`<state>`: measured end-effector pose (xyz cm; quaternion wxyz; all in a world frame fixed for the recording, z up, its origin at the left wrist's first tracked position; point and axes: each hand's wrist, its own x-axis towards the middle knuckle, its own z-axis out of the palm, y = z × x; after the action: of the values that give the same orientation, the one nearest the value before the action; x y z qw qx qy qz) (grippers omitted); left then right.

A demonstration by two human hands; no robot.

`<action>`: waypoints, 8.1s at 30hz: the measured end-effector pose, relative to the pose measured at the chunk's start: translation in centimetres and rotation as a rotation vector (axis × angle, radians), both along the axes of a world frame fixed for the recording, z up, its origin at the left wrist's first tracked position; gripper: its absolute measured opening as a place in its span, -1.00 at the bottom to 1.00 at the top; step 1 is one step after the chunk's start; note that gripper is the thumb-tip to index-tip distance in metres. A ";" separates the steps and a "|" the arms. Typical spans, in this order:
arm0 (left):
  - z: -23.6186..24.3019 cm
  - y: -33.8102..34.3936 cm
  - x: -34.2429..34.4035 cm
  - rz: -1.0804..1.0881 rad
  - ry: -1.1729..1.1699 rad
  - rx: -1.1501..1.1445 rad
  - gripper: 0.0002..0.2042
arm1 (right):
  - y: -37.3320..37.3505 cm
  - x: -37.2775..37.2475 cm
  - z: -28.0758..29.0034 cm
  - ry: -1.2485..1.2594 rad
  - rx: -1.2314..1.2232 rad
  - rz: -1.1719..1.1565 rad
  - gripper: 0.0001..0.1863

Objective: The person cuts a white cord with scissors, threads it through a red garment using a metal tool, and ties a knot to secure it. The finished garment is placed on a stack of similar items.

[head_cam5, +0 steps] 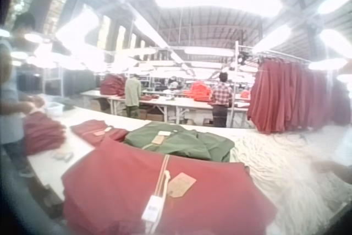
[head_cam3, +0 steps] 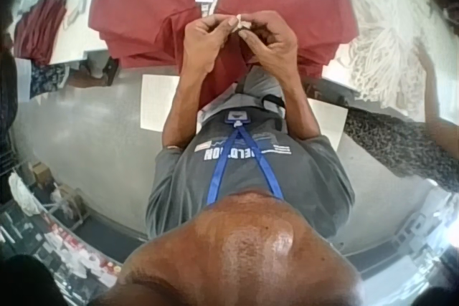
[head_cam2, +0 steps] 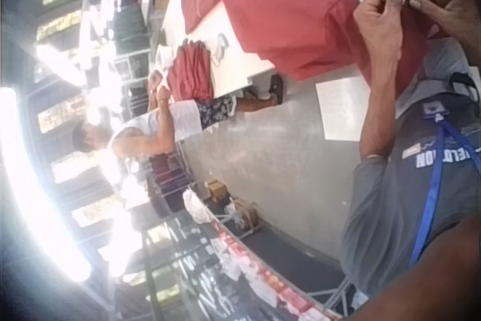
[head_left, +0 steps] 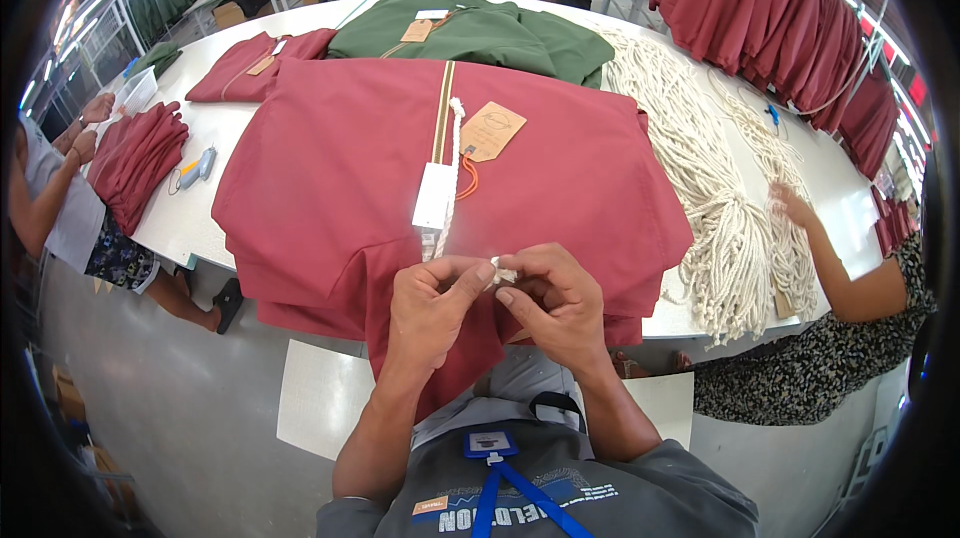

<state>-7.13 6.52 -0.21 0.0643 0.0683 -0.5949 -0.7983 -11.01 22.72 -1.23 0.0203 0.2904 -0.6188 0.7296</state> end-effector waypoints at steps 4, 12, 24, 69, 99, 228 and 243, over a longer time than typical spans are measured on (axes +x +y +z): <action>0.1 -0.1 -0.1 -0.027 -0.005 0.000 -0.82 | 0.4 -0.8 -0.4 0.191 0.170 -0.143 -0.80; 0.2 -0.6 0.1 -0.068 0.101 -0.095 -0.84 | 0.6 -0.7 -0.1 -0.102 0.084 -0.095 -0.96; 1.5 -1.1 1.0 -0.051 0.126 -0.379 -0.87 | 1.3 -0.8 1.2 -0.091 0.041 -0.040 -0.91; 4.3 -2.9 0.6 -0.022 0.568 -0.907 -0.78 | 1.2 0.3 4.0 0.272 0.430 0.186 -0.85; 1.3 -1.7 -0.1 0.334 0.898 -1.180 -0.58 | -1.8 4.7 -2.2 -0.139 0.091 0.102 -0.81; -2.4 -2.1 8.7 0.584 0.530 -0.843 -0.73 | 9.2 2.9 -3.2 0.053 0.322 -0.203 -0.99; -36.3 -9.4 25.8 1.352 -1.351 -0.476 -0.13 | 5.0 -3.8 -5.8 0.372 0.597 -0.779 -0.64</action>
<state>18.71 -2.86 -36.49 0.1658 0.8214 -0.4874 -0.2456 -14.81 27.68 -7.05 0.3158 0.1566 -0.8479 0.3961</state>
